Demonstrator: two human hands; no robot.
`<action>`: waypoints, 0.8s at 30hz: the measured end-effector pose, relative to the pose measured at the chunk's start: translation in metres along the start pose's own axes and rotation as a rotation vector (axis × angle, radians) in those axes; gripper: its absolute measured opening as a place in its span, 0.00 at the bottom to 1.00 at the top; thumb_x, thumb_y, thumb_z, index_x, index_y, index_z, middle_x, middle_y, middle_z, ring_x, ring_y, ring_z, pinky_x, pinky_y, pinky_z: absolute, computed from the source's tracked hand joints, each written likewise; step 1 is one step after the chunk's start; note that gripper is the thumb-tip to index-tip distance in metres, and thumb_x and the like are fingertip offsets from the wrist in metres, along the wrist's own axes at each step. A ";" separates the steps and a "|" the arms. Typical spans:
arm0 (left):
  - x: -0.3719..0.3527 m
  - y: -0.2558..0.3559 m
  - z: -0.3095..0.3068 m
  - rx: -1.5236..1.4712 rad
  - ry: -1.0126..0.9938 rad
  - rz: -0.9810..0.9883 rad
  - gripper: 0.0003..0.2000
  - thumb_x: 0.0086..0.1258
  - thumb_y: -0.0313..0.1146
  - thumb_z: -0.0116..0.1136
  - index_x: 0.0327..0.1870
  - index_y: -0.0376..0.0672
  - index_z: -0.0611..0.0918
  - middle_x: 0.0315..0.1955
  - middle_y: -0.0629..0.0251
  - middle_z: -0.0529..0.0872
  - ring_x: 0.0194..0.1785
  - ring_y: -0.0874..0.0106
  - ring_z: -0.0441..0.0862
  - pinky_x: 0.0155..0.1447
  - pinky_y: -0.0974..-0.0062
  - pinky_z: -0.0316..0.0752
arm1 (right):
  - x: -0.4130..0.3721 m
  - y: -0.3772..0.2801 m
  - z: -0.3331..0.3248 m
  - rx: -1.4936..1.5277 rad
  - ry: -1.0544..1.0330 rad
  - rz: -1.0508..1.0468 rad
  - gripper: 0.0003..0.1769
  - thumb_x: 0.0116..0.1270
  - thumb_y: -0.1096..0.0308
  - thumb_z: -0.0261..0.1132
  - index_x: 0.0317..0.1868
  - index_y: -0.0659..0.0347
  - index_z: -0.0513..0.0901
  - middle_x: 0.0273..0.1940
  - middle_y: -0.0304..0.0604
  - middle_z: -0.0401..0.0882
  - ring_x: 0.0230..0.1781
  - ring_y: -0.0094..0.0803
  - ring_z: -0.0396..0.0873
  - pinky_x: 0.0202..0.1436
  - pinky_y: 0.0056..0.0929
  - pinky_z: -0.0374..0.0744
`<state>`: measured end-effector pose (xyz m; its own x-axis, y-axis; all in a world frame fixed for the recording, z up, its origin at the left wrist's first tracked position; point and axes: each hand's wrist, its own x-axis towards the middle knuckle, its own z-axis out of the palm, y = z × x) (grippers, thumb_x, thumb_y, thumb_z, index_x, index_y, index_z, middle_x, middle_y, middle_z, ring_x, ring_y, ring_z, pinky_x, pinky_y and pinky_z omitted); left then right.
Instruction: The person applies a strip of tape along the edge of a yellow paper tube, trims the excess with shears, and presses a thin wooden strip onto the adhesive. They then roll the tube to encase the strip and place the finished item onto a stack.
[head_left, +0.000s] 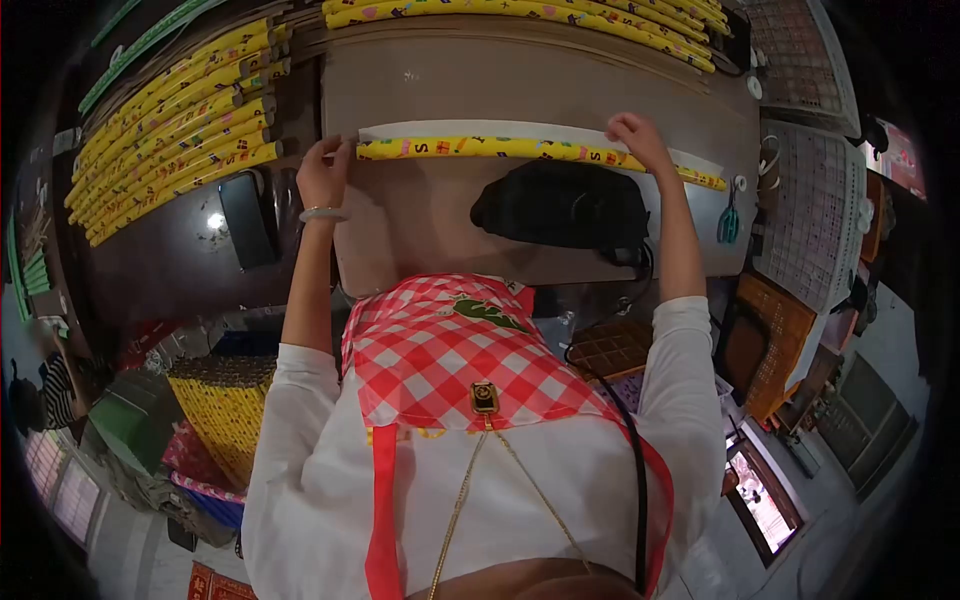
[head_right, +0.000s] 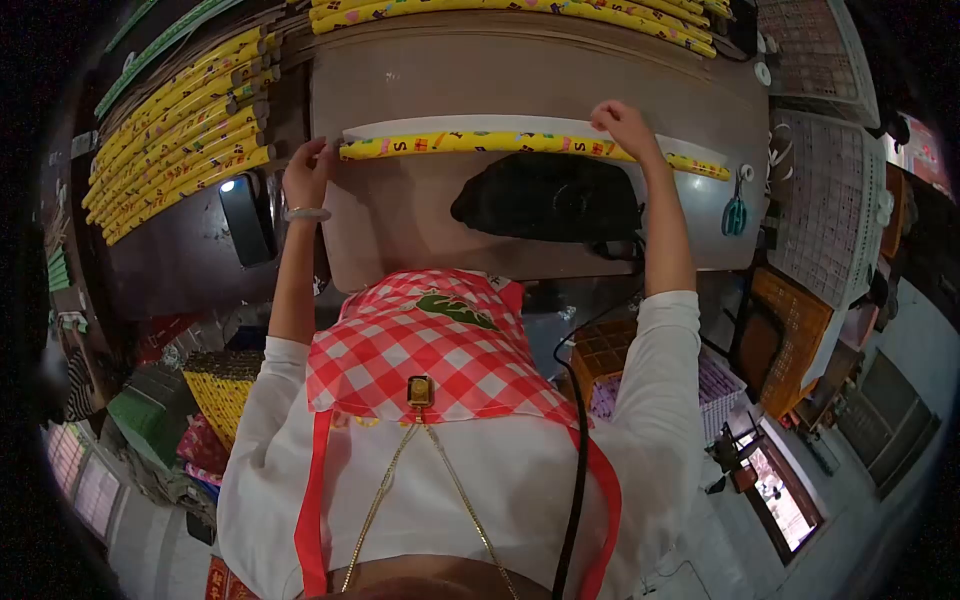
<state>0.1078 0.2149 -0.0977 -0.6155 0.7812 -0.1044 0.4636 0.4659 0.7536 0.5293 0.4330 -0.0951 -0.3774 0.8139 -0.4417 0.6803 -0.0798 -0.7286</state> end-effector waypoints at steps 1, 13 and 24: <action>0.007 0.001 0.003 0.065 -0.002 -0.022 0.14 0.57 0.39 0.57 0.40 0.39 0.80 0.33 0.59 0.83 0.37 0.66 0.81 0.43 0.73 0.73 | 0.004 0.001 0.007 0.013 -0.115 -0.002 0.11 0.62 0.64 0.54 0.34 0.64 0.76 0.27 0.37 0.76 0.30 0.23 0.74 0.38 0.21 0.73; 0.042 -0.007 0.007 0.060 -0.301 -0.134 0.15 0.56 0.42 0.60 0.39 0.40 0.82 0.32 0.59 0.84 0.37 0.68 0.81 0.43 0.74 0.73 | 0.005 -0.004 0.017 0.082 -0.029 0.041 0.10 0.60 0.65 0.55 0.33 0.64 0.76 0.26 0.37 0.76 0.27 0.23 0.73 0.35 0.22 0.72; 0.065 -0.012 0.007 0.124 -0.467 -0.064 0.14 0.54 0.41 0.61 0.36 0.41 0.83 0.29 0.61 0.84 0.33 0.68 0.81 0.39 0.74 0.74 | 0.006 -0.040 0.066 -0.128 -0.035 -0.129 0.11 0.59 0.63 0.55 0.33 0.63 0.77 0.26 0.43 0.77 0.26 0.33 0.75 0.32 0.28 0.72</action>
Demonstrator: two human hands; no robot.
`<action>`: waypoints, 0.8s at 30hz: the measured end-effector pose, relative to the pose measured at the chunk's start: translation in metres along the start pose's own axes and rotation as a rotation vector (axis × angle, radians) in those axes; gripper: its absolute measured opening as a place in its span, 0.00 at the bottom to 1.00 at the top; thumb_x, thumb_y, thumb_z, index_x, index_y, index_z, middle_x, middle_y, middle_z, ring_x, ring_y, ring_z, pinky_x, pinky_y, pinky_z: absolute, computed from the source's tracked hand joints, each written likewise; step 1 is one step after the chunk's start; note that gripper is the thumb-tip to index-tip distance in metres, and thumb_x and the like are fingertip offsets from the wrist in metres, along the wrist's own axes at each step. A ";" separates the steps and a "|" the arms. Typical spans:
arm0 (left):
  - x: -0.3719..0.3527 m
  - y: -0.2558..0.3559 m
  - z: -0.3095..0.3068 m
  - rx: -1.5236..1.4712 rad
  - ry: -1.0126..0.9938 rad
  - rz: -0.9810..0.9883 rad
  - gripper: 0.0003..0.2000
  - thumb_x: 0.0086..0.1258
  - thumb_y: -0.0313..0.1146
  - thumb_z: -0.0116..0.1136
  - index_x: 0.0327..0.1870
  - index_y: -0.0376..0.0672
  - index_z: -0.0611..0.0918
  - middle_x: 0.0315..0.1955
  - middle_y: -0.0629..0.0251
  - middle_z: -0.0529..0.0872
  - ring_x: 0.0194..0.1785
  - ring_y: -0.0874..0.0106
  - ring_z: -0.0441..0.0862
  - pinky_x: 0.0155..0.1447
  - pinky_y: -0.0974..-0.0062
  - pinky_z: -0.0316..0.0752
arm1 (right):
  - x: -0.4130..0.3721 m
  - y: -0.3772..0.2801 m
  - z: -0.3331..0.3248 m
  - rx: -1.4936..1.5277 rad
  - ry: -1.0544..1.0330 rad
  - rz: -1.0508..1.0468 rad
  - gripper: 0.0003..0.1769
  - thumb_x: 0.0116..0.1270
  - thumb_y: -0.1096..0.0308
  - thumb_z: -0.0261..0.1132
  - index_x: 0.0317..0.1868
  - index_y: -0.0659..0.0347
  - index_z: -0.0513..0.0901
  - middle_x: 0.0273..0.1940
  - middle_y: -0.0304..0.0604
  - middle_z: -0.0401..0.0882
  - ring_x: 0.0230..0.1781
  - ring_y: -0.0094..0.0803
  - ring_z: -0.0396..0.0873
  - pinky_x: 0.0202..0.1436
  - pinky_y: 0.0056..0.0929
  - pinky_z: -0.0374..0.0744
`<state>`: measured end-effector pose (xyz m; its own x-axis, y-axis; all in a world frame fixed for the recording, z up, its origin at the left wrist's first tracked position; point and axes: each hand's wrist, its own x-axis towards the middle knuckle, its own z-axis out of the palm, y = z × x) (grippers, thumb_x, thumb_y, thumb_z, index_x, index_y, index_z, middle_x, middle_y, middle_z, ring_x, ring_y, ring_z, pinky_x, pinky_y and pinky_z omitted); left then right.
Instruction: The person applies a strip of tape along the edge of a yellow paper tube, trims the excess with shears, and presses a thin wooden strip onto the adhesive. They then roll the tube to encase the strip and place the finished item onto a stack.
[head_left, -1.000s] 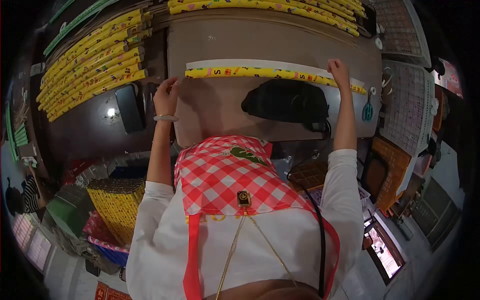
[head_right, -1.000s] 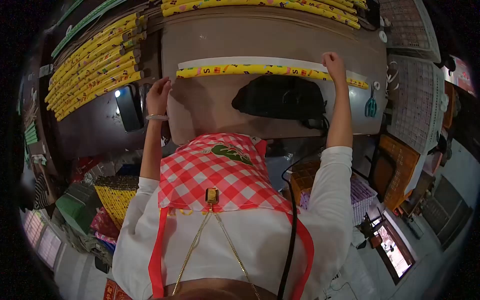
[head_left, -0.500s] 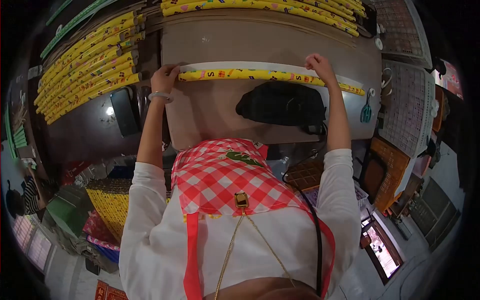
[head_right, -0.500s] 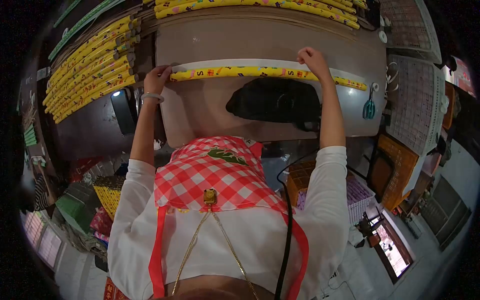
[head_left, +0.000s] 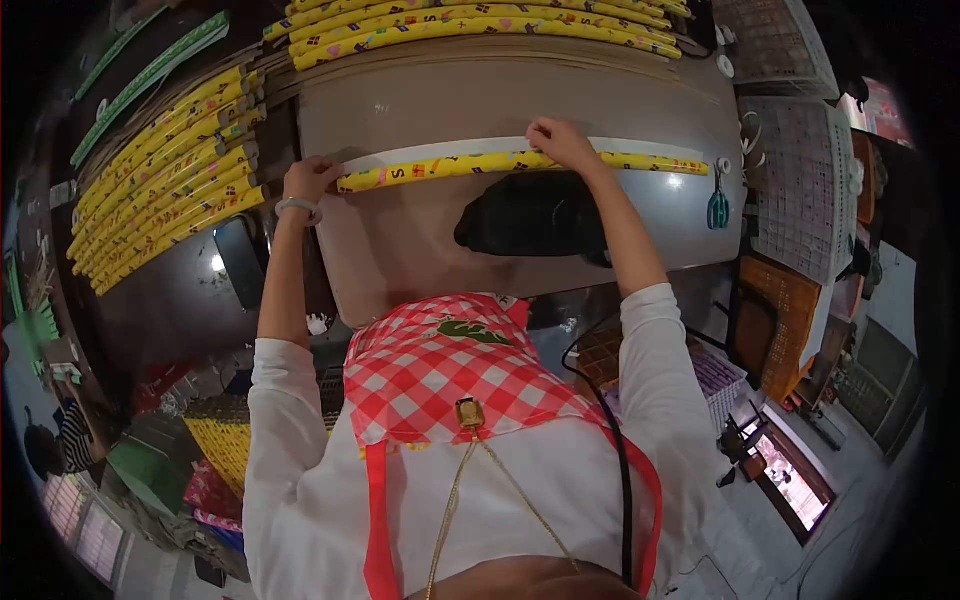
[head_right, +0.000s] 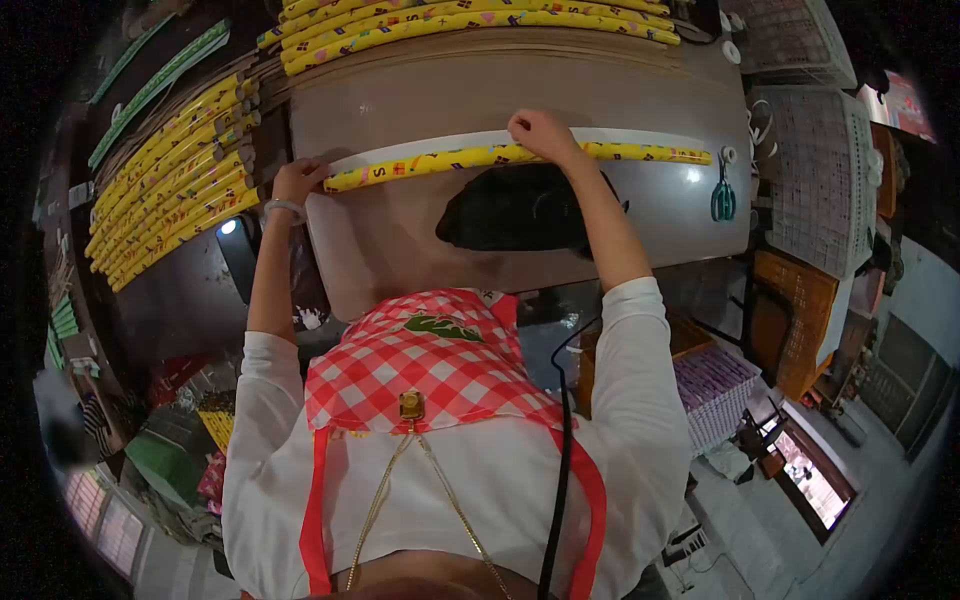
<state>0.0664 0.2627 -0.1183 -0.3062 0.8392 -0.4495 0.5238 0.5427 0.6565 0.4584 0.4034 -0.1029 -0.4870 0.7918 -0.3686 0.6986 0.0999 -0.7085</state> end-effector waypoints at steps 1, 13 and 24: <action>0.002 0.003 -0.001 0.015 -0.037 -0.019 0.13 0.54 0.40 0.61 0.35 0.41 0.83 0.29 0.60 0.84 0.32 0.68 0.81 0.38 0.74 0.74 | -0.001 0.001 -0.003 0.004 -0.025 0.012 0.11 0.60 0.63 0.55 0.33 0.63 0.76 0.26 0.41 0.77 0.26 0.28 0.74 0.32 0.26 0.72; 0.002 0.009 -0.001 0.095 -0.057 -0.012 0.12 0.57 0.36 0.58 0.33 0.36 0.82 0.24 0.60 0.83 0.28 0.72 0.81 0.34 0.75 0.74 | -0.044 0.141 -0.126 -0.249 0.313 0.176 0.13 0.60 0.60 0.55 0.34 0.63 0.76 0.25 0.39 0.76 0.27 0.29 0.73 0.34 0.26 0.72; -0.013 0.006 0.006 0.077 0.070 0.159 0.12 0.58 0.38 0.56 0.36 0.39 0.80 0.28 0.57 0.83 0.33 0.65 0.81 0.39 0.73 0.73 | -0.033 -0.041 0.012 0.100 0.322 -0.191 0.11 0.60 0.70 0.56 0.43 0.60 0.75 0.38 0.44 0.78 0.37 0.31 0.77 0.39 0.27 0.74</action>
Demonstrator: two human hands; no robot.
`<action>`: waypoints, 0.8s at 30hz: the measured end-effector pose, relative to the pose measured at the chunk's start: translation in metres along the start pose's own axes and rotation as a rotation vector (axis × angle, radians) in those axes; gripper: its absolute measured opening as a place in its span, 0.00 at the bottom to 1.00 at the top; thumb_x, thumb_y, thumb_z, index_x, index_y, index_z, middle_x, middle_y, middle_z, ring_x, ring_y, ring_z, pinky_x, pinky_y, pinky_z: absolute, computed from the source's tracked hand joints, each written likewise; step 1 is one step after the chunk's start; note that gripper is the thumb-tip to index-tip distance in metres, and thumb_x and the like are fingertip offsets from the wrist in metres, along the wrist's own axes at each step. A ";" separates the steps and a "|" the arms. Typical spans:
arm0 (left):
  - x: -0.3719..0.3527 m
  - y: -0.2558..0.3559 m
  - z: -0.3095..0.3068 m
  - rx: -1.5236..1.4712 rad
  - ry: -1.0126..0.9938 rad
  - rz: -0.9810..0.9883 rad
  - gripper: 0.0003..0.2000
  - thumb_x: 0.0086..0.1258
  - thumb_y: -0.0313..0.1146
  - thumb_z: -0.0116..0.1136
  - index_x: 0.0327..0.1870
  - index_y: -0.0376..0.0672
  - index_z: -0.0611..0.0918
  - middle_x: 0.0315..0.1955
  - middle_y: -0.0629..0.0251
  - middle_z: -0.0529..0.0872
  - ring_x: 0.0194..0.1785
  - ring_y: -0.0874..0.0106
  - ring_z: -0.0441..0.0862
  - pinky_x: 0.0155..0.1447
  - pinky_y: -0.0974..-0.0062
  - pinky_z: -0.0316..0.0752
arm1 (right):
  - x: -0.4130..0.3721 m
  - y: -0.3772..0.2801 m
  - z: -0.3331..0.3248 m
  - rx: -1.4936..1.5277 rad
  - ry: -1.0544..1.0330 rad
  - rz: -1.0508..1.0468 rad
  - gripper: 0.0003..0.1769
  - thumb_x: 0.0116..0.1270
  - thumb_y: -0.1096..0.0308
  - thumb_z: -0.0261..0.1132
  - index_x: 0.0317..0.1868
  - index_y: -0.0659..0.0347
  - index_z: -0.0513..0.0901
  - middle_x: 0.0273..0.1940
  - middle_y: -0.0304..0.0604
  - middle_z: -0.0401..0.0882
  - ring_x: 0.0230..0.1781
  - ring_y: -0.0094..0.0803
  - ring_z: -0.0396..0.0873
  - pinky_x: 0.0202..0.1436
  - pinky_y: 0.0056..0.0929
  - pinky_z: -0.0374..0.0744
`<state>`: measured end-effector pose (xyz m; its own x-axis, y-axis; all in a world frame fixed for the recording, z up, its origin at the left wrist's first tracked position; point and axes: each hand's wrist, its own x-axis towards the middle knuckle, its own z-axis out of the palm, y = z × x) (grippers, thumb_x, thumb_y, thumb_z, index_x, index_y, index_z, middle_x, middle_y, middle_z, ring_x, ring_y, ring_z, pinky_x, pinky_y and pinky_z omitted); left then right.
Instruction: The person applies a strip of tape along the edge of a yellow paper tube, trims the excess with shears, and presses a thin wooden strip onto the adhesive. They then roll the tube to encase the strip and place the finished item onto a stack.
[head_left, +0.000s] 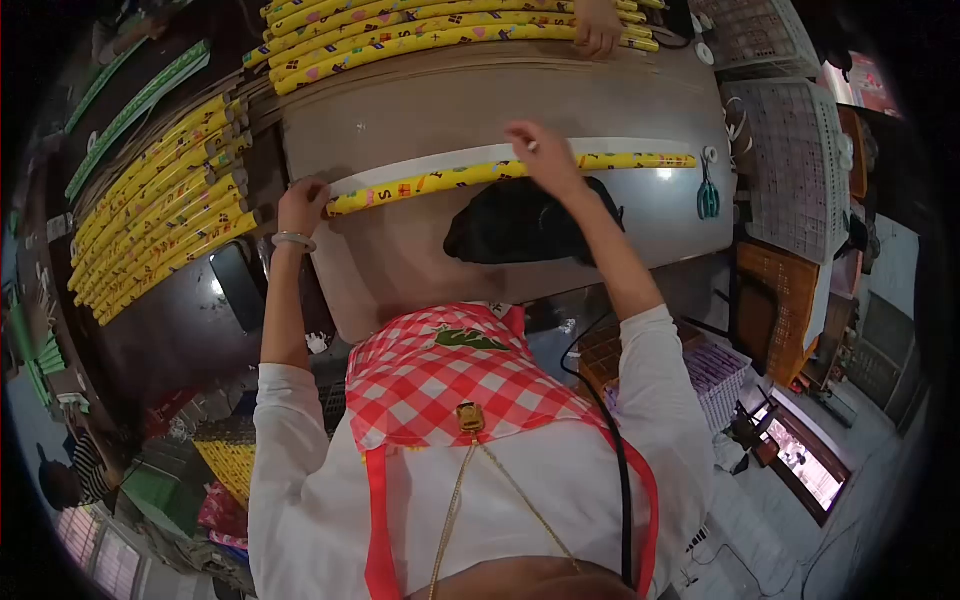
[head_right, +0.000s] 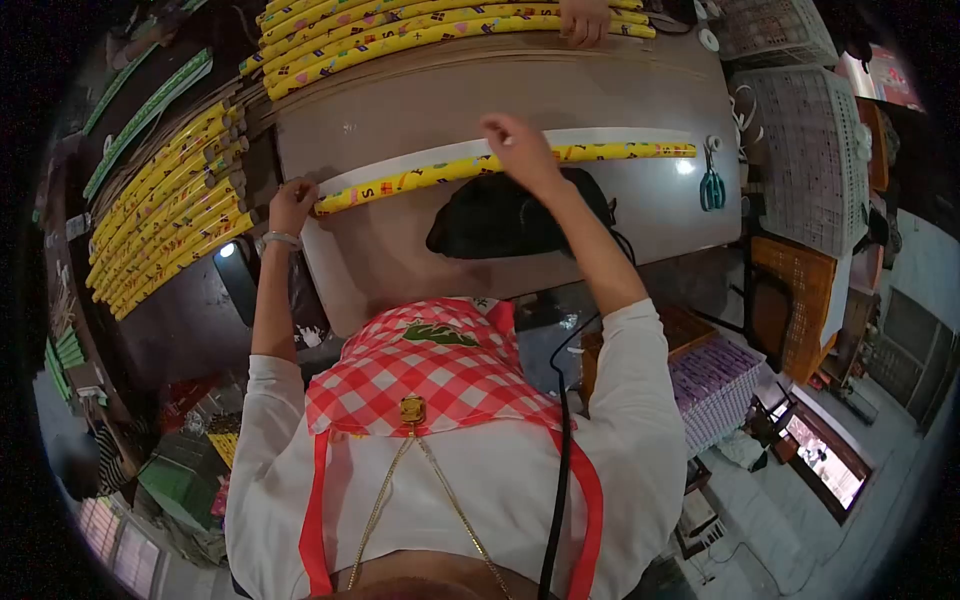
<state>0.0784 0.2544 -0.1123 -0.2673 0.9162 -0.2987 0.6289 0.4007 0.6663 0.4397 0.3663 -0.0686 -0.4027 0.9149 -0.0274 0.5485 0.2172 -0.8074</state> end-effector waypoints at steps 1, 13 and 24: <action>0.000 -0.001 0.000 -0.007 -0.011 -0.011 0.11 0.58 0.37 0.56 0.37 0.39 0.80 0.29 0.57 0.83 0.34 0.65 0.81 0.39 0.73 0.73 | 0.004 -0.025 0.024 -0.027 -0.083 -0.030 0.10 0.60 0.67 0.54 0.41 0.58 0.77 0.38 0.45 0.77 0.40 0.38 0.75 0.43 0.32 0.74; -0.008 -0.016 0.022 -0.339 0.163 0.007 0.14 0.60 0.33 0.57 0.43 0.34 0.75 0.30 0.61 0.83 0.20 0.78 0.76 0.26 0.79 0.71 | 0.057 -0.084 0.185 0.243 -0.607 0.112 0.14 0.63 0.66 0.54 0.48 0.62 0.71 0.40 0.43 0.74 0.33 0.24 0.75 0.19 0.20 0.73; -0.006 -0.020 0.005 -0.651 -0.044 -0.067 0.17 0.56 0.29 0.60 0.45 0.33 0.74 0.31 0.61 0.83 0.18 0.79 0.76 0.23 0.82 0.72 | 0.058 -0.097 0.186 0.187 -0.574 0.186 0.09 0.59 0.64 0.57 0.39 0.56 0.74 0.33 0.35 0.74 0.31 0.22 0.73 0.21 0.23 0.72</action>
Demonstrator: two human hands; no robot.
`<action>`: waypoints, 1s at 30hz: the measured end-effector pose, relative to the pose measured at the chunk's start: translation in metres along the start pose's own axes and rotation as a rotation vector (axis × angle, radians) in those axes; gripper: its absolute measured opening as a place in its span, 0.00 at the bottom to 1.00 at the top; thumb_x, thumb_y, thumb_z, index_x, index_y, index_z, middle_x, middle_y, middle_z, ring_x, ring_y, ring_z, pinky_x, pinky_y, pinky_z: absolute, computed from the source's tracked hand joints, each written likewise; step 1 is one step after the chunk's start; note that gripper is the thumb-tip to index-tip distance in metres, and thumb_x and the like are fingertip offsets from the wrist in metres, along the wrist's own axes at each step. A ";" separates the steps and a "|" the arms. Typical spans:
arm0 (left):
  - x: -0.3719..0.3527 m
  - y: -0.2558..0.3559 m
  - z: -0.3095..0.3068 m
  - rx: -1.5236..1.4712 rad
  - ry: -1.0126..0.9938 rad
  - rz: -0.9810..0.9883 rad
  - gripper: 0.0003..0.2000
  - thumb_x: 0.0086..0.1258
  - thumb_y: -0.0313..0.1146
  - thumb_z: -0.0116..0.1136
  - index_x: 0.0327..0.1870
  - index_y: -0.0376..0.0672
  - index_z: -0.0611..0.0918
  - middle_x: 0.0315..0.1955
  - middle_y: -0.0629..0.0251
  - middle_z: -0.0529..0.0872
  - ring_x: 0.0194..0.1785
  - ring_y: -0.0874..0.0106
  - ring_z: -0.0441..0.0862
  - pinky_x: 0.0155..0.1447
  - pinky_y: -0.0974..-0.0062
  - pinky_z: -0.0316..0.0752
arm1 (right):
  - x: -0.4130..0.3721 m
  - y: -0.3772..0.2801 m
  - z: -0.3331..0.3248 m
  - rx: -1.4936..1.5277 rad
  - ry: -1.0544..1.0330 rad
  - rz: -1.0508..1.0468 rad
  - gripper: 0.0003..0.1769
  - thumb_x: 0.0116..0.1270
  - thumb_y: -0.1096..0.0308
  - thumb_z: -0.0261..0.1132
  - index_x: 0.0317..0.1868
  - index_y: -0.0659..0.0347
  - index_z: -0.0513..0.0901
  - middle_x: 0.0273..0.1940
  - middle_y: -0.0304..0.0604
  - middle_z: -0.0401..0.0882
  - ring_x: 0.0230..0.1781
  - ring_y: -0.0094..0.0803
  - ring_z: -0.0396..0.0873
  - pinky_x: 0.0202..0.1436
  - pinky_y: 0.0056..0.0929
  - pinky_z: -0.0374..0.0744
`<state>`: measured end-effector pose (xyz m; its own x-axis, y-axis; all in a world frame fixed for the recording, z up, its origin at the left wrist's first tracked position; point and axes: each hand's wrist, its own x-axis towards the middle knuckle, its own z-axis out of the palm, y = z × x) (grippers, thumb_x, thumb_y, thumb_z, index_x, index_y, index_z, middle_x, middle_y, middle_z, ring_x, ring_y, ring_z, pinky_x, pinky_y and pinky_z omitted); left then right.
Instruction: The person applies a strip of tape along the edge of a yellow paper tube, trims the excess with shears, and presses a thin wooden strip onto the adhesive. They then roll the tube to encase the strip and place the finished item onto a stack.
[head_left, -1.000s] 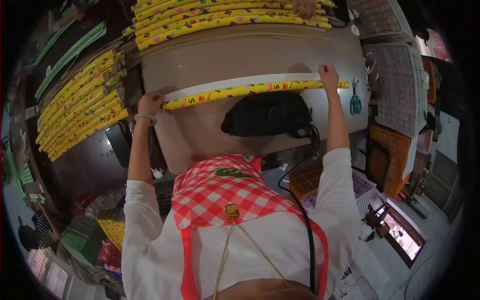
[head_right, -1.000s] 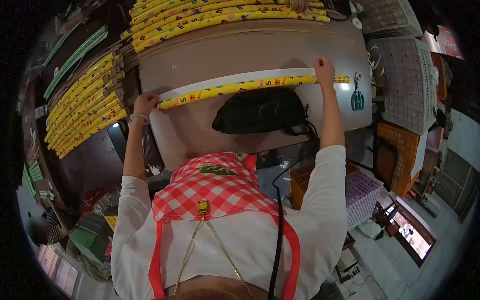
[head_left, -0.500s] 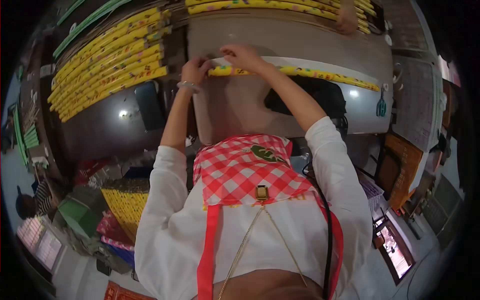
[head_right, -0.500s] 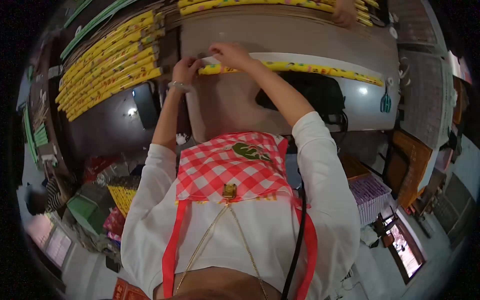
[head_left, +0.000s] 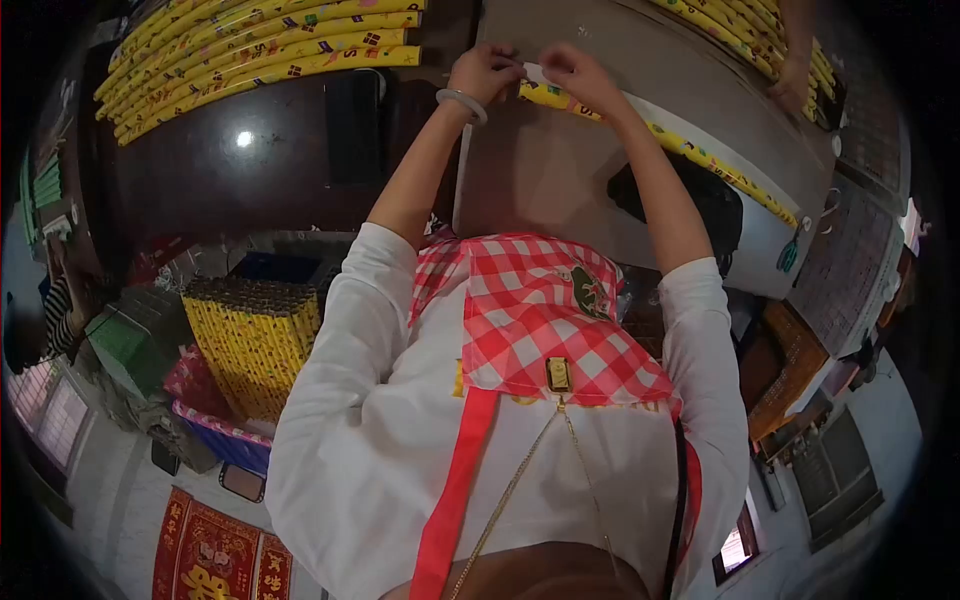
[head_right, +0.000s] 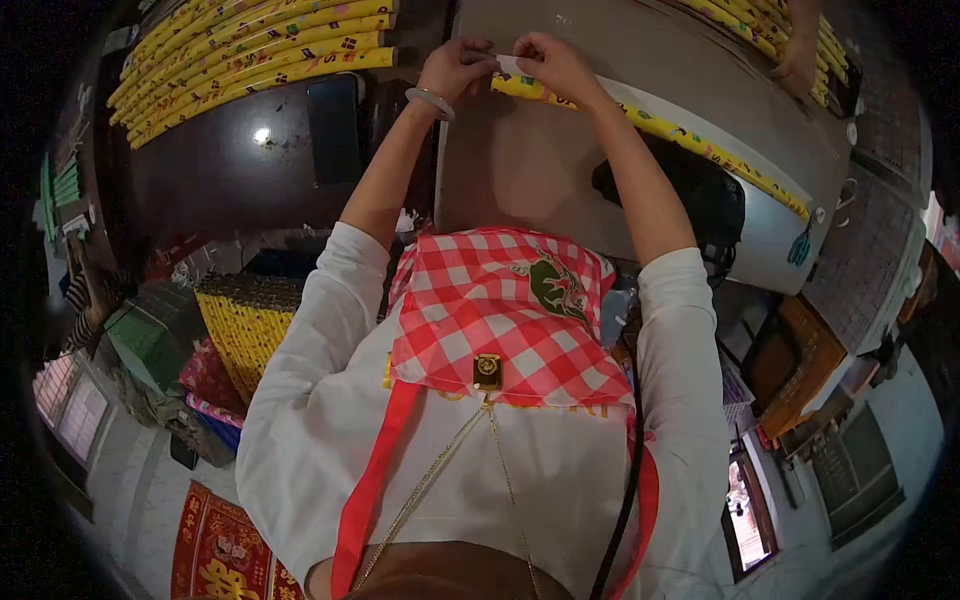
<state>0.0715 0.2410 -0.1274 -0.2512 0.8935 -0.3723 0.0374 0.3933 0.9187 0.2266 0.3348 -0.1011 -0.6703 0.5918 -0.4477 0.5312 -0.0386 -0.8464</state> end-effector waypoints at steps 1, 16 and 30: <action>0.001 -0.002 0.000 -0.006 0.001 -0.010 0.17 0.56 0.29 0.60 0.45 0.33 0.74 0.31 0.61 0.83 0.18 0.79 0.76 0.23 0.82 0.72 | -0.003 -0.005 0.002 -0.014 0.026 0.042 0.08 0.58 0.65 0.58 0.36 0.56 0.76 0.32 0.36 0.74 0.30 0.25 0.74 0.24 0.27 0.75; -0.003 0.005 -0.004 -0.116 -0.028 -0.066 0.17 0.54 0.28 0.61 0.44 0.33 0.73 0.29 0.65 0.83 0.21 0.81 0.75 0.22 0.85 0.69 | 0.004 -0.019 0.020 -0.837 0.239 -0.252 0.10 0.54 0.58 0.60 0.29 0.55 0.80 0.30 0.41 0.78 0.33 0.39 0.77 0.34 0.36 0.74; -0.001 0.003 -0.004 -0.105 -0.030 -0.083 0.16 0.57 0.30 0.60 0.45 0.35 0.73 0.29 0.68 0.83 0.17 0.82 0.71 0.21 0.84 0.66 | 0.004 -0.019 0.024 -0.849 0.320 -0.226 0.11 0.52 0.58 0.61 0.27 0.55 0.82 0.25 0.44 0.79 0.29 0.42 0.78 0.34 0.37 0.76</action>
<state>0.0684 0.2409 -0.1236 -0.2205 0.8657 -0.4494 -0.0844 0.4421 0.8930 0.2016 0.3183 -0.0942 -0.6965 0.7118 -0.0902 0.6907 0.6311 -0.3531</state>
